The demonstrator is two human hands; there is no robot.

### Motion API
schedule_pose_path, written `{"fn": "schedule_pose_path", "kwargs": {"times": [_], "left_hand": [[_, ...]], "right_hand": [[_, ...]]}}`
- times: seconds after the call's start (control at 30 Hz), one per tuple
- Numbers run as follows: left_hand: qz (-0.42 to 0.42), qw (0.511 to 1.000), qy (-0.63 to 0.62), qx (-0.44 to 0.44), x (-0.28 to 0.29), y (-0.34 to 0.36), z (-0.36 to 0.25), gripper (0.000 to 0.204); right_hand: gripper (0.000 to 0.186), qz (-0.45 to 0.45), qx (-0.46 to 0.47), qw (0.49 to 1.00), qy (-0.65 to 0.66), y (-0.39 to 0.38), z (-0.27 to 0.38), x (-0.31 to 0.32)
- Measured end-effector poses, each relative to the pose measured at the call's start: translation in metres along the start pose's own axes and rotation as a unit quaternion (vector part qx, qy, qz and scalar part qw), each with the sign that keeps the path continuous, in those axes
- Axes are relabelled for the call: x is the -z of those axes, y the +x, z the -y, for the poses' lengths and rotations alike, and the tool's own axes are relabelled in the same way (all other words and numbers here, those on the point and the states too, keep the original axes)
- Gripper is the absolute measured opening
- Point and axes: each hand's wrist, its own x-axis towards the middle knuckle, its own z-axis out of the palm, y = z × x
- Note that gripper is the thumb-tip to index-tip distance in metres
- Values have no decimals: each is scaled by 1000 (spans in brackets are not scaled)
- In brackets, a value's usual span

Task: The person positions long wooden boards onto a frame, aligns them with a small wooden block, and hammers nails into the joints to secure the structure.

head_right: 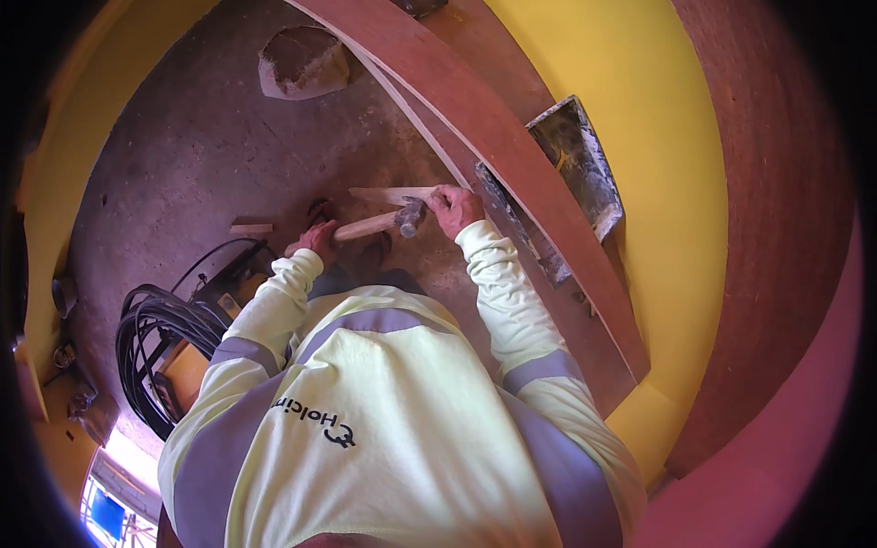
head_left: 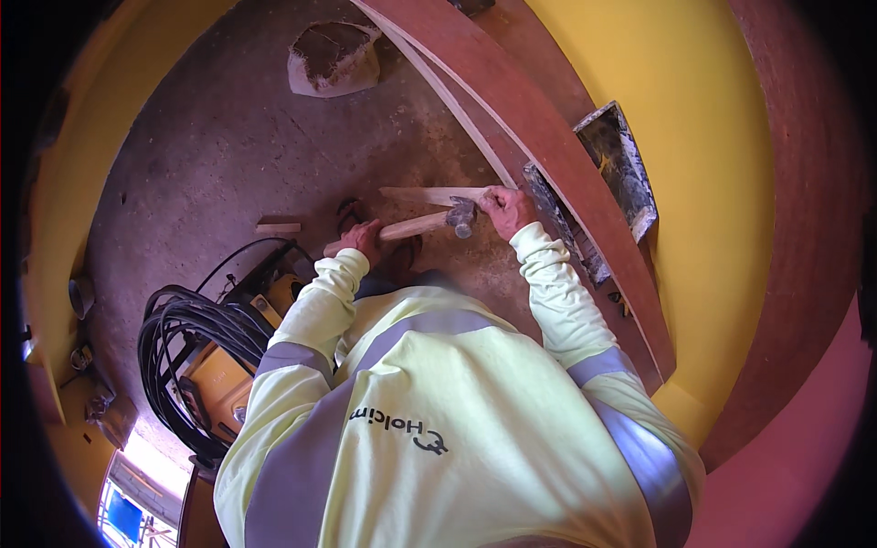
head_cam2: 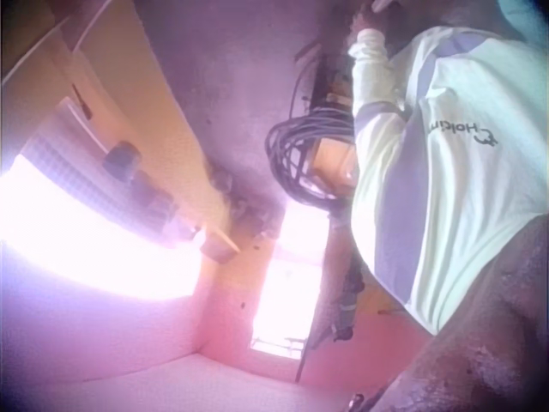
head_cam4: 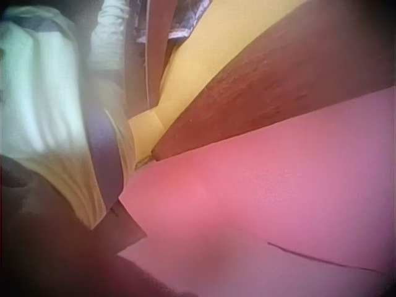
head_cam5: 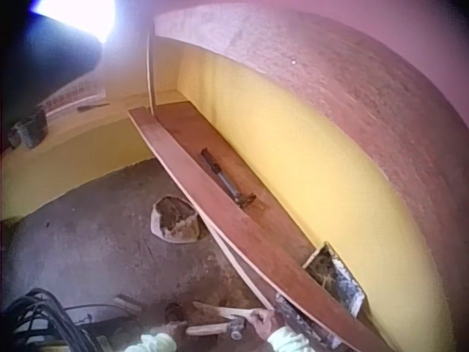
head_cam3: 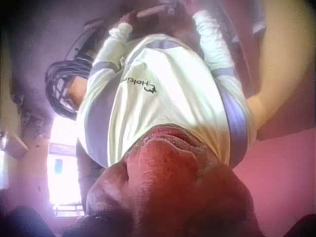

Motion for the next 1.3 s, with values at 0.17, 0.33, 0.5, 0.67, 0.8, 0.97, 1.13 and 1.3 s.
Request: {"fn": "schedule_pose_path", "kwargs": {"times": [0.17,0.33,0.5,0.67,0.8,0.97,1.13,1.3], "left_hand": [[18,999,7,-51,27,-5,-4,26],[3,999,27,-42,14,-9,-1,21],[-46,996,16,-72,2,6,-2,30],[-30,976,-5,-218,18,9,-17,26],[28,986,16,-162,30,-12,-22,22],[50,998,11,28,70,-49,-43,21],[35,995,-28,84,104,-70,-52,29],[5,988,-65,137,143,-69,-51,33]], "right_hand": [[26,36,-28,999,8,-4,8,0],[29,104,-23,994,20,-11,27,1],[32,97,-46,993,43,-10,17,7],[35,74,-56,996,6,-8,-8,10],[33,71,-17,996,-43,-4,-3,6],[35,1,63,998,-30,-4,2,-32],[42,-5,52,999,-1,-3,20,-42],[50,26,-19,997,-76,14,54,-38]]}}
